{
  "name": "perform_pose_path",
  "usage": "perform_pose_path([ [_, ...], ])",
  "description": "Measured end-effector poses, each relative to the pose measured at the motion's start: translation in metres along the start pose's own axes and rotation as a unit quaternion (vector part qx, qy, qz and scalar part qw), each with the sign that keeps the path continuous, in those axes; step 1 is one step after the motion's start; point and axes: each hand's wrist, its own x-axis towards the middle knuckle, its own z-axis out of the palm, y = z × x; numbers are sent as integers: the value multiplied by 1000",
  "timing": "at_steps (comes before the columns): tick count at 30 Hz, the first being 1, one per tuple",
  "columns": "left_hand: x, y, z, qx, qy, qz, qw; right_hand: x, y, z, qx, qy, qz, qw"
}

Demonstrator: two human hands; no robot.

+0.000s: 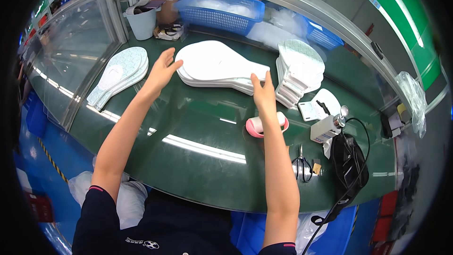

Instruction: The person repeatedly picks up white plastic components with a green pattern from a stack on a green workbench. They use a pink lint roller to roll over the patterned surface and the edges of each component, then place the finished item back onto the stack. The process is repeated for multiple units.

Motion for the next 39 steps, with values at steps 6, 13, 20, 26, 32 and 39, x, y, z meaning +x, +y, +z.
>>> perform_pose_path([
  [6,-8,-14,0,106,22,46,993,-17,-7,2,38,-43,43,997],
  [13,12,-36,8,184,73,46,979,-22,-1,3,44,-32,63,996],
  [20,25,-35,12,191,105,-30,975,-20,-3,3,75,-91,72,990],
  [26,21,-45,5,187,175,39,966,-21,8,-6,45,-48,29,997],
  [32,-3,-79,-104,615,208,134,748,-95,-39,-29,42,-107,-37,993],
  [39,-5,-88,-147,593,83,167,784,-147,-46,-28,137,-218,-80,963],
])
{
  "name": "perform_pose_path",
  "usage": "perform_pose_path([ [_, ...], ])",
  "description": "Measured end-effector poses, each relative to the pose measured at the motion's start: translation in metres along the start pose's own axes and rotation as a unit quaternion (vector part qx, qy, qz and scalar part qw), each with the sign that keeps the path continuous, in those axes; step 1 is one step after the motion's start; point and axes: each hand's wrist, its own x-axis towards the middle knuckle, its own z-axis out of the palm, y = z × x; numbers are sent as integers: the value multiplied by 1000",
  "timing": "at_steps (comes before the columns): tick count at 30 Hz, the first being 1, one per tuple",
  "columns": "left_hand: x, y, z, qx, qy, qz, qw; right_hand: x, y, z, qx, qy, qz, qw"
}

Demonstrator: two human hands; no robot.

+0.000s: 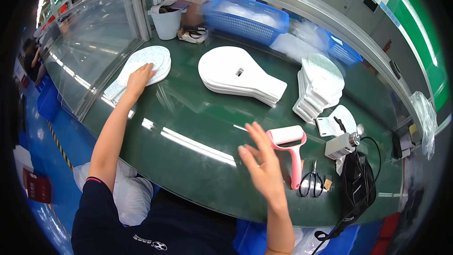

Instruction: The person repeatedly picks up white plastic components with a green pattern from a stack on a green workbench. They use a pink lint roller to roll over the patterned surface and the edges of each component, then place the finished item back onto the stack. The process is repeated for multiple units.

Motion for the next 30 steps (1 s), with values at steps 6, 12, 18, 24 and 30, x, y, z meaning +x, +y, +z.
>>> perform_pose_path([
  [6,10,2,-42,-64,114,-67,989,-25,-9,19,-5,-22,0,1000],
  [12,-22,96,-160,-220,206,-107,947,-30,-20,56,71,-76,-21,994],
  [18,-76,174,-205,-360,66,83,927,-37,-24,74,340,-80,44,936],
  [24,-93,189,-200,-611,-169,108,766,-66,-18,70,352,85,38,931],
  [30,-98,194,-180,-730,-178,-62,657,-67,-30,38,464,147,45,873],
])
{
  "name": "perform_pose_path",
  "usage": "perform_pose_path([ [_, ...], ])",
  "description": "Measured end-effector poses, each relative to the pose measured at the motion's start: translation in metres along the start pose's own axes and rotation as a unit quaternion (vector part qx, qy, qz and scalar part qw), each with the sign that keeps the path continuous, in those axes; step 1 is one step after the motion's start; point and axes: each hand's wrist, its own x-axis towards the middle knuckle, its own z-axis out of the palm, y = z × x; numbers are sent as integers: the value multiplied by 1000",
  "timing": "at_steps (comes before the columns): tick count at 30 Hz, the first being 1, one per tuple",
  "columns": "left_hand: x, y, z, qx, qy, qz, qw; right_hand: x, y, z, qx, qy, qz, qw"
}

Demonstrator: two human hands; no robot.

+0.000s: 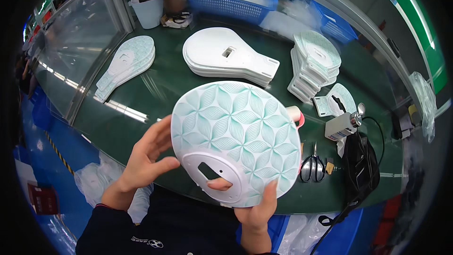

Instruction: The person repeatedly picks up white plastic components with a green pattern from a stack on a green workbench. They use a pink lint roller to roll over the patterned surface and the edges of each component, then place the finished item back onto the stack. The process is repeated for multiple units.

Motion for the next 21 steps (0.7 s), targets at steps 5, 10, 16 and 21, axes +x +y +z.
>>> perform_pose_path([
  [5,-10,11,4,-109,-14,-22,994,9,-15,-7,-129,151,-119,973],
  [10,-15,20,8,-139,1,21,990,2,-26,-19,-304,97,-254,913],
  [16,-19,26,6,-153,22,67,986,-7,-22,-11,-324,218,-291,873],
  [21,-20,27,4,-119,27,77,990,-12,-25,-22,-536,66,-338,771],
])
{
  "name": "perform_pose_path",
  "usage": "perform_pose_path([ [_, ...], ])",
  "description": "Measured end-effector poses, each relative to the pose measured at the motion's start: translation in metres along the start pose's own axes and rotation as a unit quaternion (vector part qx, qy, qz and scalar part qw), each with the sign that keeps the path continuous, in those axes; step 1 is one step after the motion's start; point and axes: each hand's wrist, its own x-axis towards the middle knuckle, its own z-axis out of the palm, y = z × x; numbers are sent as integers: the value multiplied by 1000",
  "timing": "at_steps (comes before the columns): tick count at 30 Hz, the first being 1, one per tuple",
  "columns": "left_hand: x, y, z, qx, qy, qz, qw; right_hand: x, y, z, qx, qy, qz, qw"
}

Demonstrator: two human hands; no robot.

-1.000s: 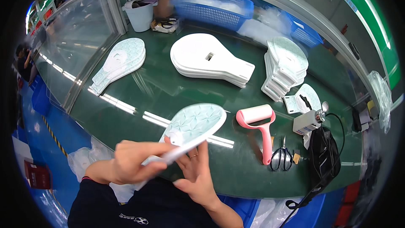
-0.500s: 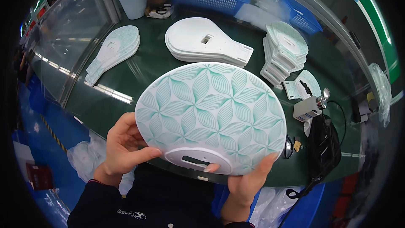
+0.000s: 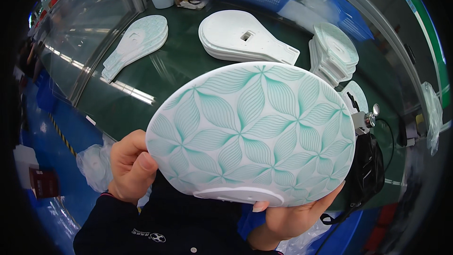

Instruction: The person repeatedly picks up white plastic components with a green pattern from a stack on a green workbench. They use a pink lint roller to roll over the patterned surface and the edges of each component, then place the finished item back onto the stack. The process is repeated for multiple units.

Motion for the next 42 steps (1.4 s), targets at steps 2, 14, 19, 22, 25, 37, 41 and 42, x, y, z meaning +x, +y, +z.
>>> perform_pose_path([
  [2,0,2,3,-8,8,0,1000,-6,5,0,114,11,28,993],
  [14,0,-2,1,45,18,17,999,-12,13,-2,392,37,81,916],
  [19,-1,-8,0,49,35,38,997,-7,5,1,456,68,118,880],
  [22,-2,-11,-4,64,39,45,996,-12,11,-1,263,59,72,960],
  [25,-2,-11,-3,41,39,25,998,-13,13,-2,255,43,69,964],
  [37,14,-11,24,-27,17,-86,996,0,-14,19,440,180,273,836],
  [41,14,-8,21,-99,4,-132,986,-7,-16,21,454,124,272,839],
  [42,14,-5,18,-104,-33,-142,984,-12,-8,15,469,42,242,849],
])
